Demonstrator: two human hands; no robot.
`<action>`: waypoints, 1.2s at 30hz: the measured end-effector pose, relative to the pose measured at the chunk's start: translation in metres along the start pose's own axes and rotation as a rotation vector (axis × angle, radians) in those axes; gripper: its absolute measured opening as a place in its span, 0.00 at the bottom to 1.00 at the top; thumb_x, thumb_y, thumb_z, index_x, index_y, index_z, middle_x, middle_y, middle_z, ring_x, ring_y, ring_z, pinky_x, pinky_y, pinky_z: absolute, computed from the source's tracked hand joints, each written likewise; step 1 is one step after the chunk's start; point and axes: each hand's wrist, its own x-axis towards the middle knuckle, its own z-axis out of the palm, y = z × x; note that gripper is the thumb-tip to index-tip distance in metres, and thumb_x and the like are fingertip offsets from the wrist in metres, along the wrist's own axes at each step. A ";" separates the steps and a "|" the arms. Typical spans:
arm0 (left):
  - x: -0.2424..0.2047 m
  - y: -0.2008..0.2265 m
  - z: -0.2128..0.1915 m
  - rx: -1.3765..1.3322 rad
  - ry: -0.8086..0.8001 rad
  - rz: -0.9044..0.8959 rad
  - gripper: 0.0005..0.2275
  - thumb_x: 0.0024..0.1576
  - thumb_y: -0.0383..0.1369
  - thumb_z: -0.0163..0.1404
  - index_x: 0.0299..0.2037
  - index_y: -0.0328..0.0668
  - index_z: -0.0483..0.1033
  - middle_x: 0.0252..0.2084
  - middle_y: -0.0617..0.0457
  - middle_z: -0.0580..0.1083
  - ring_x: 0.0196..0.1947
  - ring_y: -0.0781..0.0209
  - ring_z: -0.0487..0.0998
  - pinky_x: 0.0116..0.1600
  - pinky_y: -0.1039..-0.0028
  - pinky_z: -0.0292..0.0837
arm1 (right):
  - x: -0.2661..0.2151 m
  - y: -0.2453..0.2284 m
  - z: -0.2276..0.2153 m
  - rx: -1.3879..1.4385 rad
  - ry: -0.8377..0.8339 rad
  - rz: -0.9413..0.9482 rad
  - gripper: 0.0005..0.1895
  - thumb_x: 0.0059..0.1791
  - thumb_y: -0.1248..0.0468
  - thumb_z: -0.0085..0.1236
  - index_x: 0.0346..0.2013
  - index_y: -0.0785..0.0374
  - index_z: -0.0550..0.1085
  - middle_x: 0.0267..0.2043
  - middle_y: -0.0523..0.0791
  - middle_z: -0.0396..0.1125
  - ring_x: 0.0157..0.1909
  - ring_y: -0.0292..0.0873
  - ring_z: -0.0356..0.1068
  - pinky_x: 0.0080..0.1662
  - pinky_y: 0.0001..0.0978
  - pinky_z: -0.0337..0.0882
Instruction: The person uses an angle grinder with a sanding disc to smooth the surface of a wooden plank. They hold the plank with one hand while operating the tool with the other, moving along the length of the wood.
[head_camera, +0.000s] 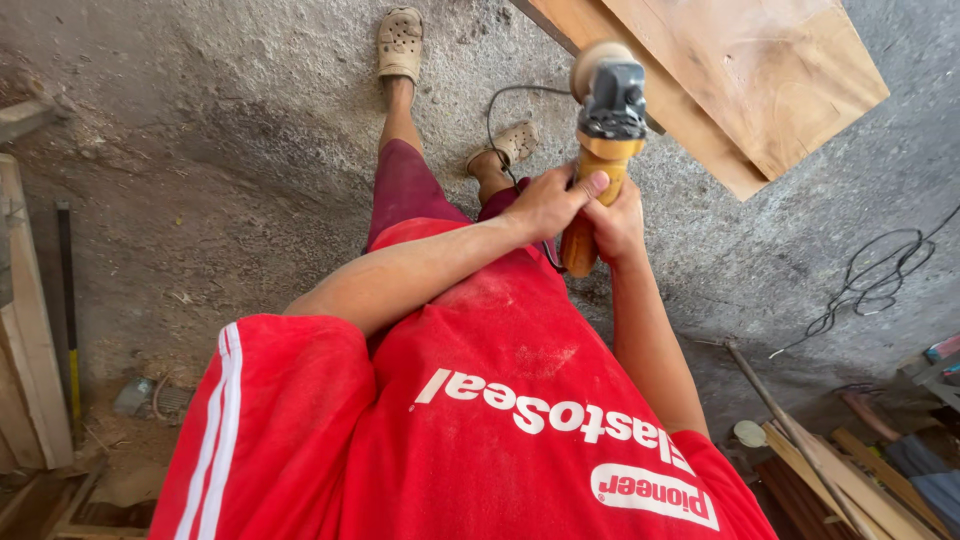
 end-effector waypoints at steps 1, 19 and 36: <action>0.003 -0.001 0.002 -0.030 0.005 0.025 0.31 0.62 0.57 0.43 0.59 0.35 0.73 0.50 0.36 0.79 0.53 0.43 0.80 0.58 0.61 0.72 | 0.003 0.003 -0.002 0.053 -0.011 -0.001 0.21 0.46 0.57 0.64 0.48 0.67 0.74 0.42 0.44 0.74 0.42 0.37 0.74 0.46 0.32 0.75; -0.023 0.064 -0.264 -0.219 0.153 -0.078 0.35 0.58 0.61 0.41 0.58 0.33 0.76 0.48 0.45 0.80 0.49 0.59 0.82 0.55 0.70 0.78 | 0.124 -0.164 0.186 -0.160 -0.206 -0.113 0.28 0.43 0.50 0.66 0.48 0.67 0.72 0.40 0.47 0.76 0.39 0.40 0.77 0.43 0.35 0.79; -0.013 0.042 -0.173 -0.015 0.052 -0.003 0.30 0.62 0.57 0.43 0.61 0.38 0.73 0.50 0.39 0.80 0.53 0.45 0.80 0.59 0.63 0.71 | 0.068 -0.097 0.129 -0.043 -0.033 -0.014 0.27 0.44 0.53 0.65 0.51 0.67 0.74 0.44 0.46 0.75 0.45 0.39 0.75 0.49 0.35 0.76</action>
